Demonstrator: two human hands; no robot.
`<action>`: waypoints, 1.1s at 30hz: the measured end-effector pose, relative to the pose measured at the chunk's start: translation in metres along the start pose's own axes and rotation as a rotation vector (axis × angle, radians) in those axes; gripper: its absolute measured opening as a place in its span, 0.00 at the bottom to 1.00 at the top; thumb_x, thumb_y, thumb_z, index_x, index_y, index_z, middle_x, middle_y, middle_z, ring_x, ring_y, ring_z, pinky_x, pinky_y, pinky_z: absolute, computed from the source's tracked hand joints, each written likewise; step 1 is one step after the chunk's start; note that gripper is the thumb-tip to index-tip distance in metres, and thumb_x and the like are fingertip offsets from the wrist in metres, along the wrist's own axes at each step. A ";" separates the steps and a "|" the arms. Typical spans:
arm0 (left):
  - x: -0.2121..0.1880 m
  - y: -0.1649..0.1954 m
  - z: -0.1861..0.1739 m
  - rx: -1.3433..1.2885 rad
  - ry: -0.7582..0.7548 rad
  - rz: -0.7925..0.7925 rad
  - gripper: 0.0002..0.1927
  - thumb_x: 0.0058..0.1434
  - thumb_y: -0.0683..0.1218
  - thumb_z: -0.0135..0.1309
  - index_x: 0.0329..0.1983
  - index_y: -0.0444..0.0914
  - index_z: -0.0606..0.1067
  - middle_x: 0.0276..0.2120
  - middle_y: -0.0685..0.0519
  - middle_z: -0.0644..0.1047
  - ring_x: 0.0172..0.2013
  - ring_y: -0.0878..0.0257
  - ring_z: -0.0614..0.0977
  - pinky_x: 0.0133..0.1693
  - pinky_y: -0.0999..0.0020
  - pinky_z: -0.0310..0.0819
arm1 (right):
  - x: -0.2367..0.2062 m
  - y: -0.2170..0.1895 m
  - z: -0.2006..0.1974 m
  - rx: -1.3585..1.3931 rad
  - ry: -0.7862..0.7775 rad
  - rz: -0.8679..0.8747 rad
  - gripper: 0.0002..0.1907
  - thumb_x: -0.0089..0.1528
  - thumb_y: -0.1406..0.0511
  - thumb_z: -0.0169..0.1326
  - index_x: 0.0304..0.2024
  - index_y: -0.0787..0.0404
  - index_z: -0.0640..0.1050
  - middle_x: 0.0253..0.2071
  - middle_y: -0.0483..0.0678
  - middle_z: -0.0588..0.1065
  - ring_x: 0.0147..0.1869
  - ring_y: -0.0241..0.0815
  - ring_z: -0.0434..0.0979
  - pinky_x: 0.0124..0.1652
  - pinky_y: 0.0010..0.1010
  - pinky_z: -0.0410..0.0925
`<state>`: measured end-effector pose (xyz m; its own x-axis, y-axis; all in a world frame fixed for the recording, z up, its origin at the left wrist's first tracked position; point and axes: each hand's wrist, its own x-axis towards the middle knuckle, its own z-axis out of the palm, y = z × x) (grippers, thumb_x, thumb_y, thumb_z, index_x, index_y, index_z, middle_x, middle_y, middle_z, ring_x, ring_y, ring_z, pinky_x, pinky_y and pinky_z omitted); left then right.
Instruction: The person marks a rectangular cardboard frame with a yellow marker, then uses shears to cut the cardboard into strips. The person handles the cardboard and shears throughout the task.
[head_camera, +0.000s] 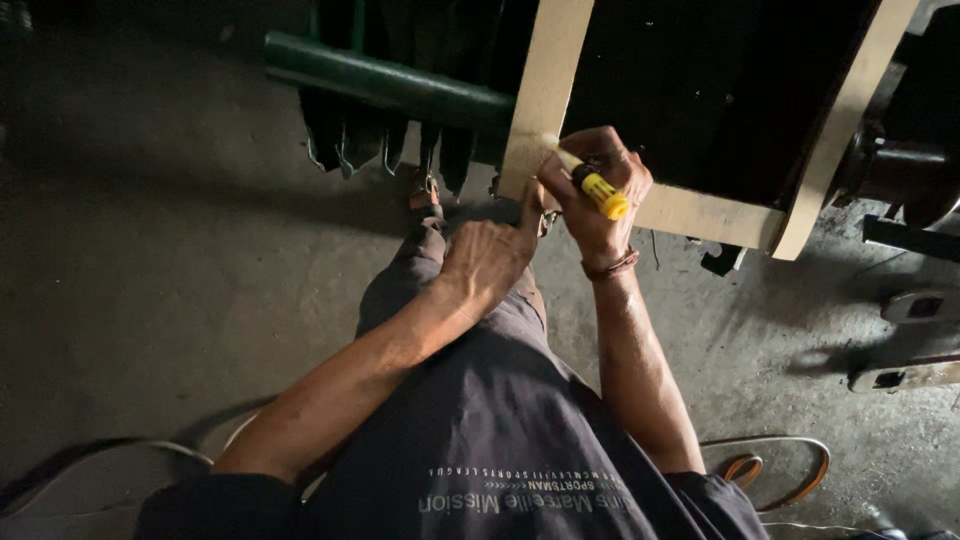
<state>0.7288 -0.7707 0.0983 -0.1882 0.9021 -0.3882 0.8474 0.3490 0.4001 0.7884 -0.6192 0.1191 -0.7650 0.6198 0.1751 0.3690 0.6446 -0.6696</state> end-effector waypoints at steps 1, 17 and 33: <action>0.000 0.000 0.000 0.013 -0.005 0.000 0.45 0.60 0.38 0.49 0.73 0.21 0.39 0.25 0.40 0.81 0.21 0.51 0.85 0.21 0.60 0.79 | -0.001 -0.001 0.000 -0.003 -0.014 -0.028 0.16 0.56 0.64 0.73 0.39 0.60 0.79 0.36 0.46 0.82 0.37 0.38 0.82 0.39 0.27 0.74; 0.002 0.000 0.004 0.007 0.072 0.003 0.46 0.60 0.39 0.51 0.74 0.21 0.39 0.24 0.40 0.81 0.20 0.52 0.84 0.20 0.58 0.76 | 0.010 0.000 0.005 0.207 0.010 0.067 0.12 0.60 0.67 0.68 0.42 0.62 0.78 0.35 0.45 0.82 0.37 0.34 0.85 0.38 0.23 0.75; 0.000 -0.003 0.005 0.006 0.129 0.039 0.43 0.61 0.40 0.50 0.73 0.21 0.44 0.26 0.40 0.82 0.23 0.49 0.84 0.23 0.54 0.77 | -0.005 -0.007 -0.005 0.114 0.002 0.055 0.14 0.56 0.70 0.70 0.41 0.64 0.79 0.38 0.48 0.82 0.41 0.36 0.82 0.42 0.27 0.74</action>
<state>0.7288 -0.7726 0.0927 -0.2171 0.9401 -0.2628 0.8580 0.3122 0.4079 0.7923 -0.6250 0.1263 -0.7441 0.6537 0.1378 0.3473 0.5547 -0.7561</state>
